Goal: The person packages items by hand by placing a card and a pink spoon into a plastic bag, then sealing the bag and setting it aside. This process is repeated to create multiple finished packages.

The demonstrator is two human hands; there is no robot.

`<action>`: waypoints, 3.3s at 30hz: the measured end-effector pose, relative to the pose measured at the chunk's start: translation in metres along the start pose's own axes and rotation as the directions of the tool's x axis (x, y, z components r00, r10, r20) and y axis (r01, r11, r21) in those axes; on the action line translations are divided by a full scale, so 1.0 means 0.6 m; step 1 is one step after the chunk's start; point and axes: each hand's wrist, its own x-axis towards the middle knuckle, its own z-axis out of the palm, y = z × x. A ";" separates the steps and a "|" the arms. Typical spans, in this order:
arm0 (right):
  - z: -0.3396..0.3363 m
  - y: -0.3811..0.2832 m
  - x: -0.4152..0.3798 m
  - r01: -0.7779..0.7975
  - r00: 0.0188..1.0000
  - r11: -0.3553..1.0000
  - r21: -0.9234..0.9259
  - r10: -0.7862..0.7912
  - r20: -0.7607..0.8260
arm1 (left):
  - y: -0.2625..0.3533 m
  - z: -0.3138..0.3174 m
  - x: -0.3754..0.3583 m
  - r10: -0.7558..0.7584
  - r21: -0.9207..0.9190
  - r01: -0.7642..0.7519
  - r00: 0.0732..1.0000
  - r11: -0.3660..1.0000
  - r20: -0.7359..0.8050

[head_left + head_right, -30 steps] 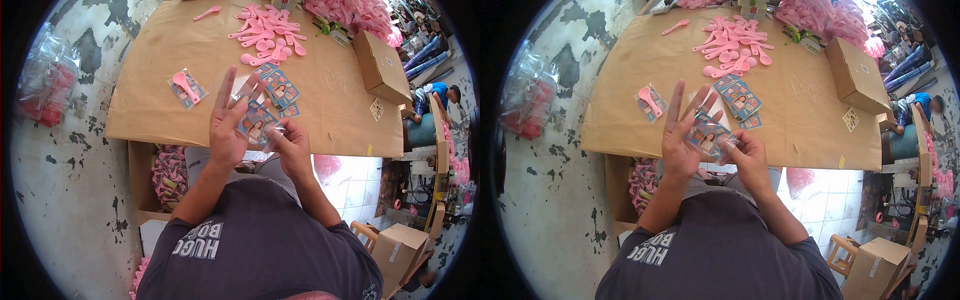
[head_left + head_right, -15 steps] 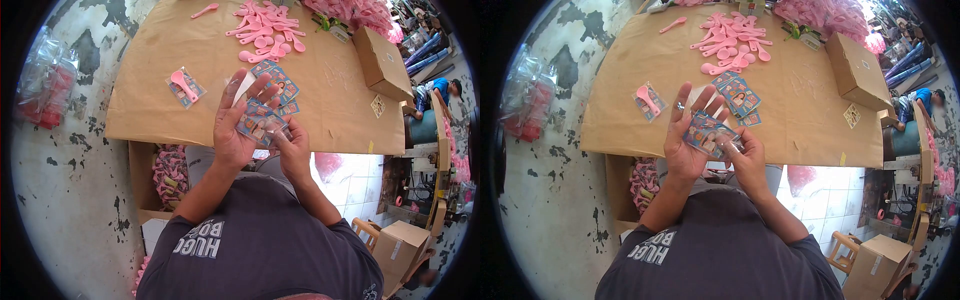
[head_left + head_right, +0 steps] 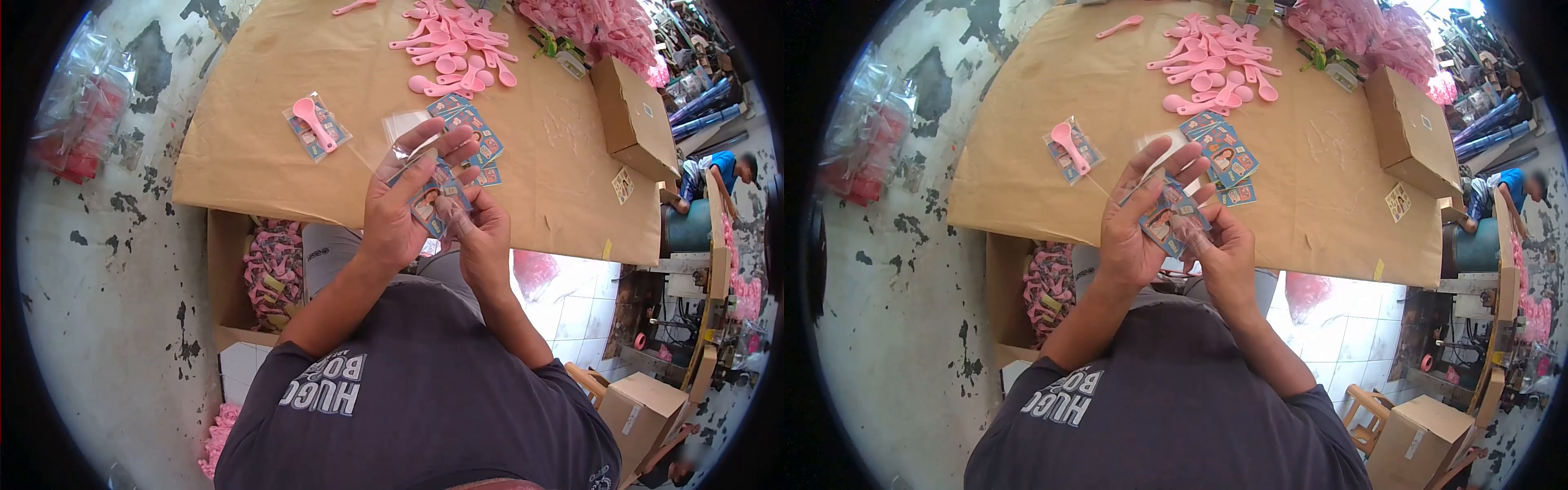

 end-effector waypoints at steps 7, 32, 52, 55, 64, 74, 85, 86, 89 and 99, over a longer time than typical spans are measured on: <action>0.004 0.004 0.007 -0.026 0.997 0.999 -0.044 0.023 -0.077 | -0.012 0.008 -0.009 -0.057 0.095 0.060 0.998 0.994 -0.037; 0.008 -0.016 0.004 0.664 0.628 0.288 -0.690 -0.715 0.307 | 0.015 -0.039 0.003 -0.040 0.181 0.084 0.972 0.980 -0.233; -0.107 -0.061 0.377 0.462 0.842 0.039 -0.886 -0.333 0.424 | 0.042 -0.133 0.029 0.084 0.135 -0.042 0.943 0.990 -0.322; -0.108 -0.069 0.375 0.490 0.808 -0.024 -0.871 -0.363 0.464 | 0.041 -0.140 0.030 0.080 0.141 -0.041 0.956 0.989 -0.284; -0.143 -0.138 0.231 0.311 0.920 0.418 -0.853 -0.359 0.159 | 0.036 -0.148 0.028 0.137 0.102 -0.112 0.950 0.988 -0.282; -0.127 -0.058 -0.023 -0.050 0.990 0.971 -0.234 0.079 0.113 | 0.037 -0.046 0.023 0.371 0.068 -0.364 0.915 0.929 -0.161; -0.104 -0.042 -0.045 -0.012 0.990 0.994 -0.112 0.028 0.136 | -0.042 0.004 0.001 0.210 0.183 -0.204 0.978 0.962 -0.011; -0.112 -0.044 -0.045 -0.043 0.988 0.967 -0.250 0.078 0.132 | -0.045 0.005 0.002 0.193 0.190 -0.190 0.981 0.963 0.003; -0.131 -0.039 -0.043 -0.006 0.980 0.983 -0.183 0.042 0.193 | -0.059 0.007 0.003 0.119 0.258 -0.108 0.993 0.960 -0.027; -0.166 -0.068 -0.016 -0.103 0.961 0.992 0.069 0.081 0.263 | -0.106 0.014 0.039 -0.091 0.083 0.098 0.992 0.992 -0.091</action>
